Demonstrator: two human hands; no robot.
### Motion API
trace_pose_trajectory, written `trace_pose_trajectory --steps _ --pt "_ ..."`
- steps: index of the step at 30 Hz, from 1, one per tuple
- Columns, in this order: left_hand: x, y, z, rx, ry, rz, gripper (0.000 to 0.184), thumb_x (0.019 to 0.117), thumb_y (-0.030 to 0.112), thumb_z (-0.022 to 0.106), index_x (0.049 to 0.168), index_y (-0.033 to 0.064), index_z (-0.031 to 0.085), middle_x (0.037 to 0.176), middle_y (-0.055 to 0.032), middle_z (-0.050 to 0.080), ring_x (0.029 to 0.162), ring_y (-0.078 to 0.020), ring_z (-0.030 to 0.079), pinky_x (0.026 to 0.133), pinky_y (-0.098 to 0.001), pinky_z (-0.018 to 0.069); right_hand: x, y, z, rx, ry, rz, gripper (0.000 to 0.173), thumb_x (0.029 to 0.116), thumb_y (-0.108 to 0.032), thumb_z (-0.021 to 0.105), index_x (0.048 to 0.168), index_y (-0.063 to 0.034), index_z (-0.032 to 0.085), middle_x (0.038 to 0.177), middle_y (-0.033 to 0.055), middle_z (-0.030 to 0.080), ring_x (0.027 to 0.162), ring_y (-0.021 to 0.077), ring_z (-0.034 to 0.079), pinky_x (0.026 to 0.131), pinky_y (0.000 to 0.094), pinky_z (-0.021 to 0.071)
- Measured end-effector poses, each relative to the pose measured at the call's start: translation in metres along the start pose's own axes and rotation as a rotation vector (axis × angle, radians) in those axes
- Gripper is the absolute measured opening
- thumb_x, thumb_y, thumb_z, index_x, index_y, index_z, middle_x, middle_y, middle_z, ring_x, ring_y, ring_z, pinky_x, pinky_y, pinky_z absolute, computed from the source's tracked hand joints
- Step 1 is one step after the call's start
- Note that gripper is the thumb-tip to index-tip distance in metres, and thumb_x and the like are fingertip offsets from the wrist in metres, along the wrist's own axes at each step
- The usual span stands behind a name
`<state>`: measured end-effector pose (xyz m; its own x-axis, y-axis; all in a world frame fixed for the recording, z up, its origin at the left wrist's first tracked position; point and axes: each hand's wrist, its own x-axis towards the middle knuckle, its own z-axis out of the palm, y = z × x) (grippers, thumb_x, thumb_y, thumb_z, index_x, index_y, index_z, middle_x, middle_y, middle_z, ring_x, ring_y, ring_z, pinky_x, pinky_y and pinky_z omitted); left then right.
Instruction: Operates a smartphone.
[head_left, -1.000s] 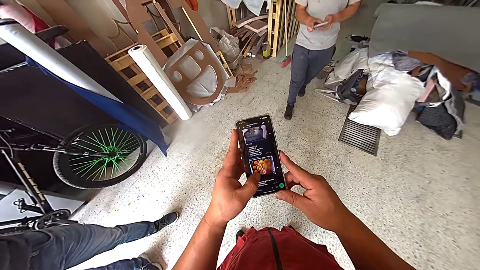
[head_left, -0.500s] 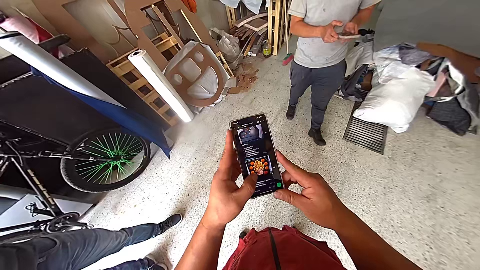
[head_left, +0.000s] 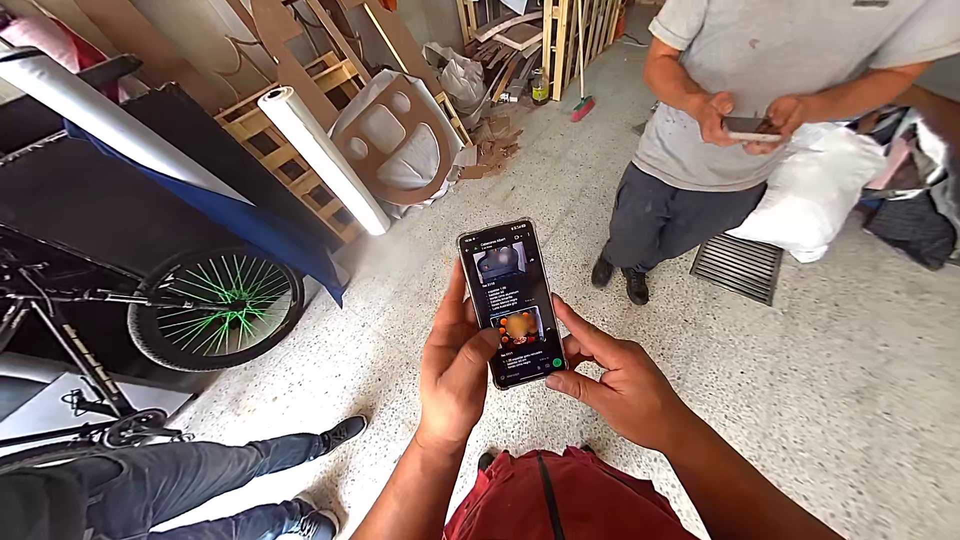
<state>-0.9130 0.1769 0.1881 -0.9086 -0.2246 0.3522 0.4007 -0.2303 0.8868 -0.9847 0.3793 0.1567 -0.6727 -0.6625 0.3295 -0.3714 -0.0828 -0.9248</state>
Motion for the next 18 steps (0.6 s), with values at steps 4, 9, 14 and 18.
trace_pose_trajectory --steps 4,9,14,18 --pt "-0.004 -0.003 0.009 -0.129 0.115 -0.097 0.042 0.1025 0.017 0.038 0.139 0.0099 0.056 0.122 -0.0132 0.068 0.106 -0.0198 0.07 0.088 -0.0419 0.061 -0.002 0.003 0.003 -0.004 -0.003 -0.006 0.079 0.095 -0.022 0.076 0.162 -0.0281 0.035 0.105 -0.0018 0.075 0.092 0.013 0.073 0.088 0.032 0.064" --pt "-0.005 -0.007 0.022 -0.093 0.207 -0.131 0.038 0.1057 0.017 0.038 0.139 0.0104 0.057 0.119 -0.0146 0.068 0.102 -0.0211 0.071 0.085 -0.0428 0.0619 -0.007 0.006 0.001 -0.038 0.011 0.003 0.08 0.0943 -0.022 0.077 0.162 -0.0273 0.035 0.104 -0.0028 0.075 0.092 0.0111 0.073 0.088 0.0307 0.0641" --pt "-0.008 -0.011 0.027 -0.104 0.133 -0.203 0.054 0.0917 -0.002 0.045 0.144 0.0102 0.049 0.125 -0.0168 0.066 0.105 -0.0242 0.07 0.087 -0.0457 0.0613 -0.016 0.009 -0.006 -0.095 0.031 0.022 0.079 0.0951 -0.026 0.076 0.162 -0.0251 0.035 0.101 -0.0049 0.075 0.089 0.007 0.072 0.085 0.0276 0.0633" --pt "-0.01 -0.016 0.041 -0.132 0.084 -0.204 0.059 0.0916 0.002 0.051 0.149 0.0138 0.045 0.13 -0.0148 0.064 0.111 -0.0242 0.069 0.089 -0.0459 0.0608 -0.026 0.007 -0.02 -0.106 0.029 0.034 0.079 0.0956 -0.024 0.075 0.163 -0.0227 0.034 0.103 -0.0042 0.075 0.09 0.0057 0.072 0.085 0.0257 0.0627"
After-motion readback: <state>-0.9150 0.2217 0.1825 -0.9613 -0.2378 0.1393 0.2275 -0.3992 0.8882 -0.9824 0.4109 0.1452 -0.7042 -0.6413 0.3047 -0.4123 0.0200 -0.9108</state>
